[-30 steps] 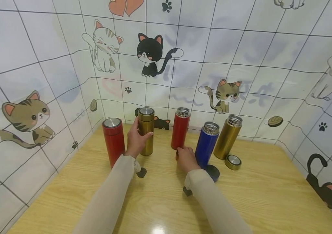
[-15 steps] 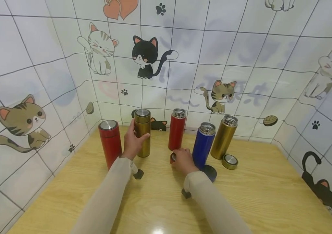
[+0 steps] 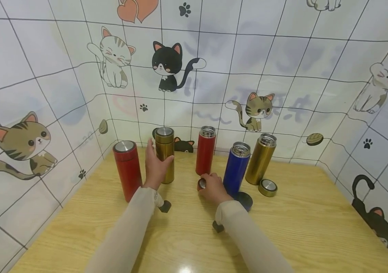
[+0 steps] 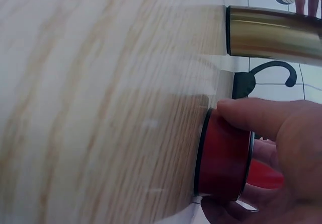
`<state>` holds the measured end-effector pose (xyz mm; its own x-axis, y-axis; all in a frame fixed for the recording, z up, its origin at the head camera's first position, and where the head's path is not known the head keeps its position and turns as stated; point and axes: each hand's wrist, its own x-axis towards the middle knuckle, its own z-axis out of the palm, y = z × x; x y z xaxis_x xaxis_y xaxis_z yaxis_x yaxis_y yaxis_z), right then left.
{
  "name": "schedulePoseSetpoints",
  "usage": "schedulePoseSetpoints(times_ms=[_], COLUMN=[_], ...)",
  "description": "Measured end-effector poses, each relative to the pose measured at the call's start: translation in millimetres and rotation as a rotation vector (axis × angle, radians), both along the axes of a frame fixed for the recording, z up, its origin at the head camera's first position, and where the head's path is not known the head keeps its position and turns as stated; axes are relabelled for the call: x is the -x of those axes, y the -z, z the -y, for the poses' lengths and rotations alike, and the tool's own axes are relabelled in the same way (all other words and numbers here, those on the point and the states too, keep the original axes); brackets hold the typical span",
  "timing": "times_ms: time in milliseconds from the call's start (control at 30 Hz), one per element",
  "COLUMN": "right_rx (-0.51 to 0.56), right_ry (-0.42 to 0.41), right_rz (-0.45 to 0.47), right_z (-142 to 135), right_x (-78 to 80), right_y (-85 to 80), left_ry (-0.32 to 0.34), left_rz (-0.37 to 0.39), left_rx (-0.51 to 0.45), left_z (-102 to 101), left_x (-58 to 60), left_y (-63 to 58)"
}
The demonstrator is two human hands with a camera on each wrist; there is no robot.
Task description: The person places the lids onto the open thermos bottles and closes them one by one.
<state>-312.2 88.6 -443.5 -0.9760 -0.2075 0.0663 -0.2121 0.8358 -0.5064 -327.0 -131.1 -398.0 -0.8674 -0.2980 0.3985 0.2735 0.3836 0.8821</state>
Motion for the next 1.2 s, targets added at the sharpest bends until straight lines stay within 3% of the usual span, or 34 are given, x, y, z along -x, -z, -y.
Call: schedulePoseSetpoints(times_ms=[133,300,467,567,767,967,1200], right_rx=[0.041,0.050,0.084,0.096,0.123,0.197,0.249], right_ry=[-0.015,-0.034,-0.007,0.010,0.006,-0.044,-0.066], right_rz=[0.047,0.045,0.055,0.056,0.034,0.017,-0.047], right_z=[-2,-5,-5,-4,-6,-7,-4], right_x=[1.5,0.3,-4.5,-6.2,-5.3,-4.1,-4.6], right_y=[1.0,0.7,0.2,1.3,4.5,9.3,7.5], left_ry=[-0.062,-0.106,-0.191,-0.208,-0.150,-0.035,0.075], left_rz=[-0.037,-0.147,-0.256,-0.303,-0.397,-0.484,-0.465], left_rx=[-0.017,0.008,0.030,0.009,-0.005,-0.023,0.043], left_z=[-5,-16,-26,-32,-44,-55,-64], left_x=[-7.2,-16.8,-21.7,-24.2,-26.6,-26.2,-16.2], left_y=[0.1,1.3,2.2,2.4,9.8,21.4,27.1])
